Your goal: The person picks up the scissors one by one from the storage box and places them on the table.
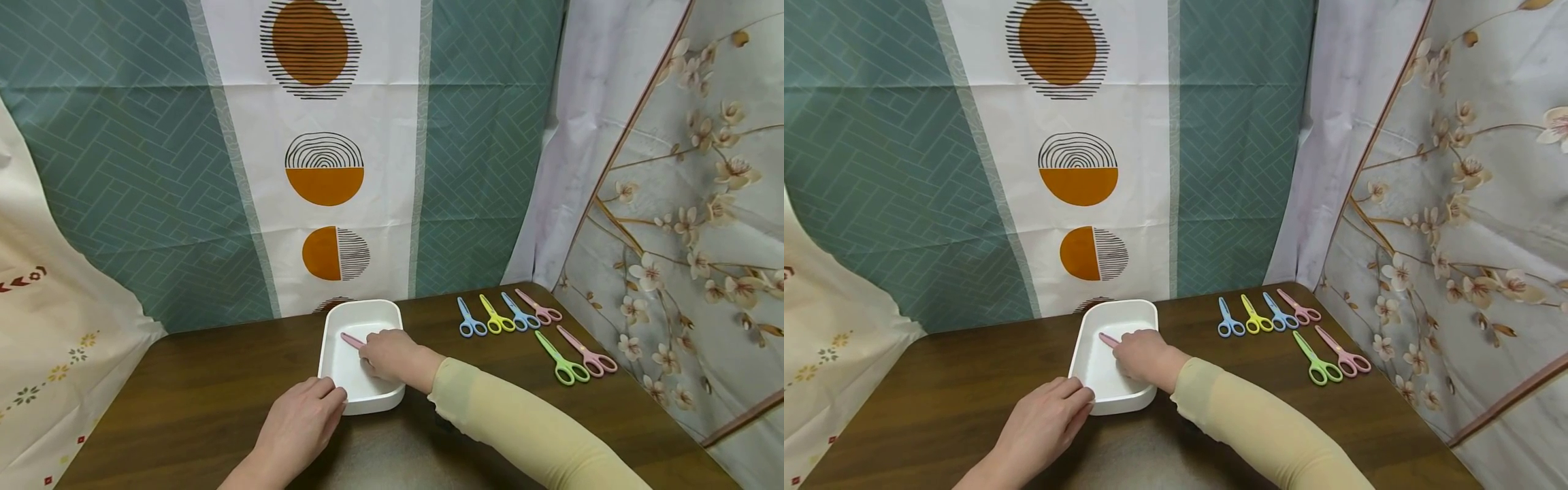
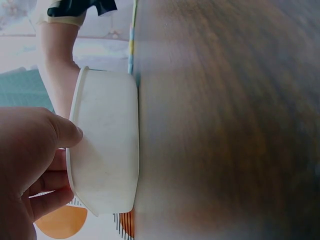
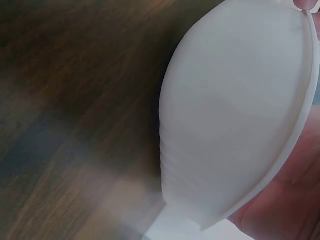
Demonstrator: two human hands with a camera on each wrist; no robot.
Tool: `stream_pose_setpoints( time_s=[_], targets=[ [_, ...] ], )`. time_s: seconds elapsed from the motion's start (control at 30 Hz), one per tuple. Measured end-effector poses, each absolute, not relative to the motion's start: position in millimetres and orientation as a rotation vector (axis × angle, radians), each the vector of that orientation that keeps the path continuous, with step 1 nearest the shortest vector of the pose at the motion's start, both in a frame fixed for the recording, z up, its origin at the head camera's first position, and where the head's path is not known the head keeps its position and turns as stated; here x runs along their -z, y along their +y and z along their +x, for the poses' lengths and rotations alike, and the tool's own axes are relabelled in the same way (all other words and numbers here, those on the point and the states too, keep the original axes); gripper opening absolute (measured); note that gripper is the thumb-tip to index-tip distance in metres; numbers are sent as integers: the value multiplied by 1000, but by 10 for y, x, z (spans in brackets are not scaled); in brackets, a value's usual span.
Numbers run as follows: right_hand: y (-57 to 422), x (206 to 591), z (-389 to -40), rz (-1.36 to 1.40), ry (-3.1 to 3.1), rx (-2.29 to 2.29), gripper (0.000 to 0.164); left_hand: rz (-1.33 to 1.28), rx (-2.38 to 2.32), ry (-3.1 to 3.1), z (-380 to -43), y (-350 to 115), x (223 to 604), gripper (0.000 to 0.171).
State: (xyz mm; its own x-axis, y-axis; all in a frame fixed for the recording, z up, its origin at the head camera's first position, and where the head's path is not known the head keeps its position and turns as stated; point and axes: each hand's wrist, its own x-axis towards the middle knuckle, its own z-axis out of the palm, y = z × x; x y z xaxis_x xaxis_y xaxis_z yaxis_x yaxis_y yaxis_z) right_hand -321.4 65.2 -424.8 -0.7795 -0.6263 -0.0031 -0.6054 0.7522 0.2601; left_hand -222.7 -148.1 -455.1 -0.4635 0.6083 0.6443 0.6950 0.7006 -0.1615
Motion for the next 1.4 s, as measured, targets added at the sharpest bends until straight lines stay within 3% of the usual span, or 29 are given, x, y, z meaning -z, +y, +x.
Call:
stream_pose_setpoints(
  time_s=[0.77,1.4],
  targets=[
    [668,4303,-3256,1019,-2890,358,18,-990,169,-2208,-2235,-1484,4574,34],
    [673,4239,-3290,1058,-2934,302,5,-986,152,-2224,-2221,-1478,4565,32]
  ],
)
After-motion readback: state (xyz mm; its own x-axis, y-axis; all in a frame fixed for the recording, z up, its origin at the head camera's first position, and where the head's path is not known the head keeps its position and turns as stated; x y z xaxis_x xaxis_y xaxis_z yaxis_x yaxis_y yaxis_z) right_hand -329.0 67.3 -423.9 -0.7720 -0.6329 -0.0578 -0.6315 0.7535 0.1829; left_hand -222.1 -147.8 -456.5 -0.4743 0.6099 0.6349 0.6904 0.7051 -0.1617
